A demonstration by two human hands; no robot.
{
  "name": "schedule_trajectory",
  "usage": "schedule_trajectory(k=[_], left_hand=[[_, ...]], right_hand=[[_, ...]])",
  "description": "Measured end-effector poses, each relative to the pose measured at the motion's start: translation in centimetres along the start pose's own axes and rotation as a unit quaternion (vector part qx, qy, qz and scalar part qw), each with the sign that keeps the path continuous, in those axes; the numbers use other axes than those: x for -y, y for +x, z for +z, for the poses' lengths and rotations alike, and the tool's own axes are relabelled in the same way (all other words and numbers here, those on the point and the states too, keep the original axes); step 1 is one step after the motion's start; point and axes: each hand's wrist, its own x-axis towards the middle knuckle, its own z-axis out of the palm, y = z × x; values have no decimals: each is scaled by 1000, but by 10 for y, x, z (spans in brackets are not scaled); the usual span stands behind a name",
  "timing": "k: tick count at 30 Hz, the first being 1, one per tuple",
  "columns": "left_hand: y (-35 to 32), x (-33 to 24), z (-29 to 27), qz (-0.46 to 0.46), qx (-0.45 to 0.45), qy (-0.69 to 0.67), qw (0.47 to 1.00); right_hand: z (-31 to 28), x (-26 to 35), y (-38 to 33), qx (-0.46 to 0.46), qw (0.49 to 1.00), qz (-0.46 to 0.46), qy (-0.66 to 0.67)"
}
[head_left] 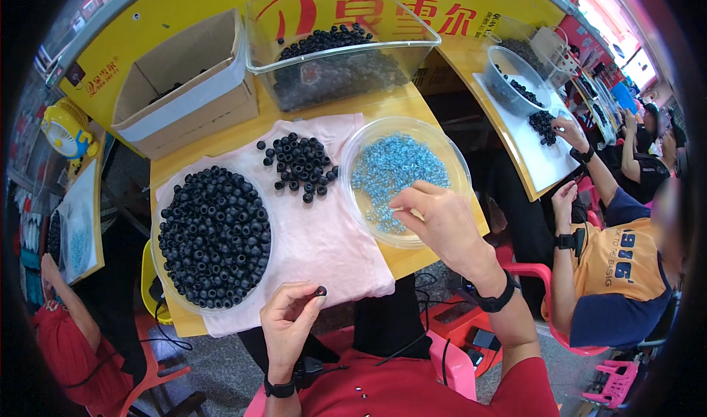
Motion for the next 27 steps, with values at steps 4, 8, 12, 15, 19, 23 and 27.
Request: schedule_trajectory(k=[4,8,12,15,19,23,27], left_hand=[[1,0,0,-10,2,3,1000],[0,4,-1,-7,-7,-9,1000],[-1,6,-5,4,-1,11,1000],[1,10,-5,14,24,23,999],[2,6,-6,55,23,48,997],[0,12,-7,47,7,43,998],[2,16,-5,38,24,10,999]], right_hand=[[15,6,9,-3,999,-35,-21],[25,10,18,26,997,-57,-45],[33,9,20,33,996,-64,-56],[29,10,17,33,996,-58,-54],[22,15,21,44,995,-83,-11],[18,24,24,78,996,-18,36],[21,14,20,47,996,-22,79]])
